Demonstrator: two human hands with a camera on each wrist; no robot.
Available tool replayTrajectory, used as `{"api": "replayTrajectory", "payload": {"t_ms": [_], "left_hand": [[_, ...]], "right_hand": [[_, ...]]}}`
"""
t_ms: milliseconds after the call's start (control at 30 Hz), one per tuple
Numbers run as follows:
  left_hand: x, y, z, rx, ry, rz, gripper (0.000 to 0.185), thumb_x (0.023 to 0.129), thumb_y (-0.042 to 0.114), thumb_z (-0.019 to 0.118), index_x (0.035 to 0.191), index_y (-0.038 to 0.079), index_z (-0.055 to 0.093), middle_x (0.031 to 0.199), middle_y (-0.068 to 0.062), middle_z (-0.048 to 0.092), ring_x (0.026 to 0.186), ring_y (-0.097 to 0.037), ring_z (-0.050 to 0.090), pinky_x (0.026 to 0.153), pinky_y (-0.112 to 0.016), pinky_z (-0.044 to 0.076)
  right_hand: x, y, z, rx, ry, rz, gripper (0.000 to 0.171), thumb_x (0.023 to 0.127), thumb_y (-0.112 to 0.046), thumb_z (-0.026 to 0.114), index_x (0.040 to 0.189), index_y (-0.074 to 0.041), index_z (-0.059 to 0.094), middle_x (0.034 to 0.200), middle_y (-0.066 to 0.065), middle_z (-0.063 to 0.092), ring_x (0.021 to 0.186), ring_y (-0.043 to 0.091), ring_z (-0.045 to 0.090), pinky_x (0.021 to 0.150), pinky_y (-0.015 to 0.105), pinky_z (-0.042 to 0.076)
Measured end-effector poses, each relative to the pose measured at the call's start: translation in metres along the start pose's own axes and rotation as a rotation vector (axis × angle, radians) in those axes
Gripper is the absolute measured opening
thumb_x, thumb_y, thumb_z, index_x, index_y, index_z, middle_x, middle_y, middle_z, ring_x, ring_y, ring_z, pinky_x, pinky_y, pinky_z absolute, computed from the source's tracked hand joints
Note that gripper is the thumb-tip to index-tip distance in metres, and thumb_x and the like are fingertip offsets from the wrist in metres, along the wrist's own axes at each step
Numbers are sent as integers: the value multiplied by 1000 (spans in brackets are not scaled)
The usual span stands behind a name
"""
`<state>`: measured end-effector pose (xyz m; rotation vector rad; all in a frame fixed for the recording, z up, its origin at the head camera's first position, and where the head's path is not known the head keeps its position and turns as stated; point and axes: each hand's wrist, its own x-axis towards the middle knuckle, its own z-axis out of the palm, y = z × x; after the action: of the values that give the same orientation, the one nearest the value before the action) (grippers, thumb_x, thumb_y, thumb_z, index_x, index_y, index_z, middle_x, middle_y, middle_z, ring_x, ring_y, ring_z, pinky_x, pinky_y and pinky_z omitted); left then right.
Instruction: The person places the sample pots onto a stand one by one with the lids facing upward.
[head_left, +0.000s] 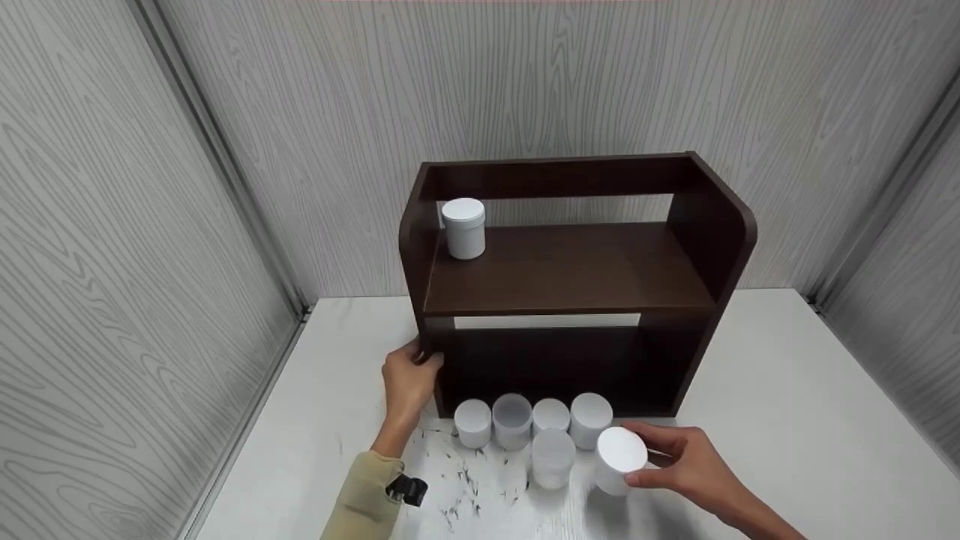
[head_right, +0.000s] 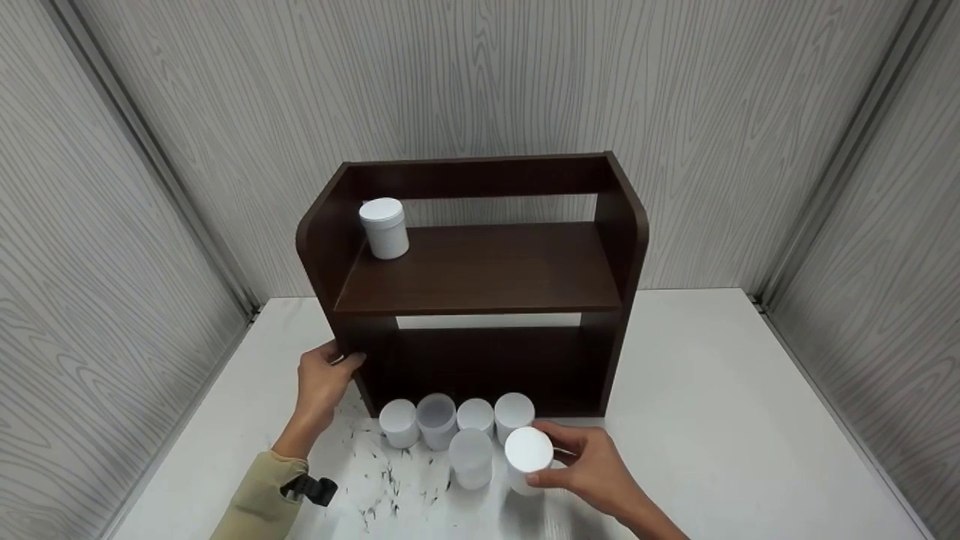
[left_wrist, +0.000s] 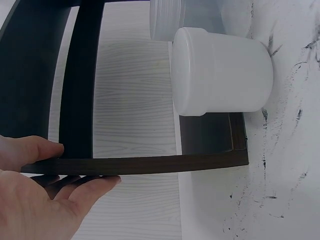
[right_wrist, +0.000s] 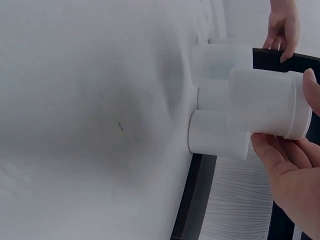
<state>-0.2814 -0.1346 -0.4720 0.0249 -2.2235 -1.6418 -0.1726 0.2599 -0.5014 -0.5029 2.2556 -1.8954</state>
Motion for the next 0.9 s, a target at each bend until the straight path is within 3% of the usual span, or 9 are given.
{"api": "replayTrajectory", "payload": {"t_ms": [267, 900], "left_hand": [[1, 0, 0, 2, 4, -20, 49, 95, 5, 68, 137, -18, 57, 129, -32, 66, 119, -41, 67, 94, -44, 58], [0, 2, 0, 4, 11, -34, 48, 94, 3, 69, 137, -17, 58, 129, -31, 67, 118, -40, 68, 94, -46, 57]], "right_hand": [[3, -15, 2, 18, -23, -4, 72, 80, 0, 89, 142, 14, 56, 141, 28, 61, 123, 13, 66, 100, 30, 52], [16, -49, 5, 25, -22, 11, 76, 78, -1, 90, 143, 16, 53, 143, 29, 59, 122, 24, 67, 92, 35, 58]]}}
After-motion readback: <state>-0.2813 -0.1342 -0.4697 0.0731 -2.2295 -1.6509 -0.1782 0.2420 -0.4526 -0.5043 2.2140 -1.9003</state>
